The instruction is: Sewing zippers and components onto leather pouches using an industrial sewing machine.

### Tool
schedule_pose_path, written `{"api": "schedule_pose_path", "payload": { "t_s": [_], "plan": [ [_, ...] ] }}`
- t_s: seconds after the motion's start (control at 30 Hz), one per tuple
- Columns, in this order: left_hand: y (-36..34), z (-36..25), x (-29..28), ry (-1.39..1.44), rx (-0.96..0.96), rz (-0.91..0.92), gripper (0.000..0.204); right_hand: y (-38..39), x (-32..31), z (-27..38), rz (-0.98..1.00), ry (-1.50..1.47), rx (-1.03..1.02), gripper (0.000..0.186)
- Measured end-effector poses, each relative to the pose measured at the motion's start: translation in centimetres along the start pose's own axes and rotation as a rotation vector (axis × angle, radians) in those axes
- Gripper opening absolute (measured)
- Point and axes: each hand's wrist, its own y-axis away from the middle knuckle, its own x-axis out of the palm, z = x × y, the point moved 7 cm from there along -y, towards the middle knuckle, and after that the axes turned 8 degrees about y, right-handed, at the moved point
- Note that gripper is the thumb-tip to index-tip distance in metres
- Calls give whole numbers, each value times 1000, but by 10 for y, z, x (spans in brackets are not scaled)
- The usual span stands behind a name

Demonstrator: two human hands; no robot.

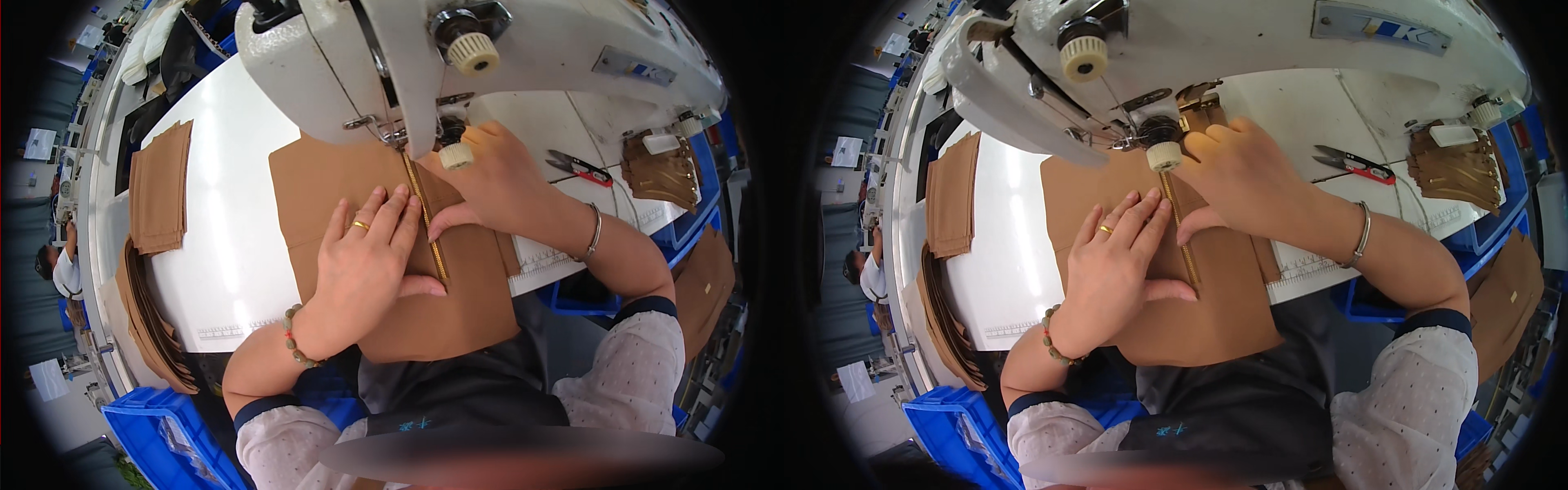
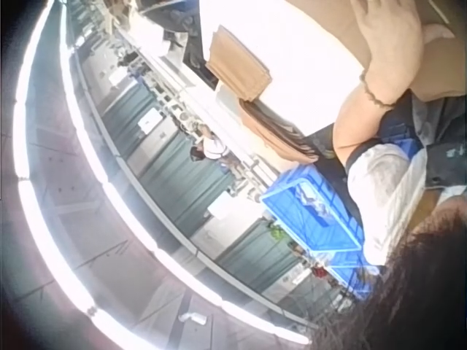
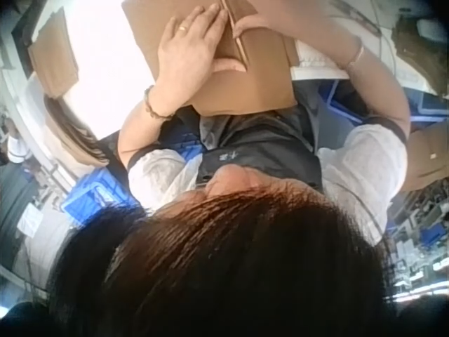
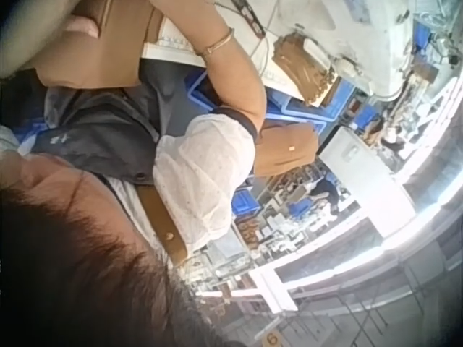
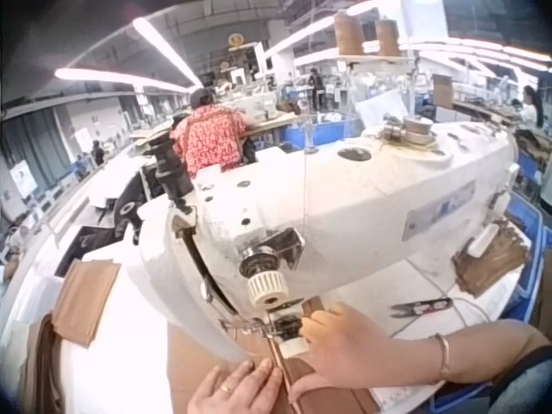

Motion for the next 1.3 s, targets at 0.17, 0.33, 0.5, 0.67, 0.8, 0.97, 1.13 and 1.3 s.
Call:
{"api": "schedule_pose_path", "payload": {
  "t_s": [0.17,0.33,0.5,0.67,0.8,0.97,1.13,1.3],
  "plan": [
    [6,-7,0,2,1,-25,90,12,-10,23,97,-112,-162,79],
    [5,-4,0,10,19,-60,83,33,-19,37,126,-56,-166,79],
    [-8,13,0,18,-5,-70,80,18,-24,31,-64,-14,-163,73],
    [-21,28,-1,29,-8,-71,81,9,-5,21,187,-46,-93,79],
    [-30,38,0,85,-26,-79,80,3,1,14,107,-46,-76,79],
    [-33,42,0,143,-44,-66,79,3,-4,13,-176,0,-130,69],
    [-34,42,-1,141,-33,-79,80,4,-5,13,-165,4,-103,68],
    [-32,42,2,140,-27,-94,78,4,0,10,-10,-35,-69,69]
  ]
}}
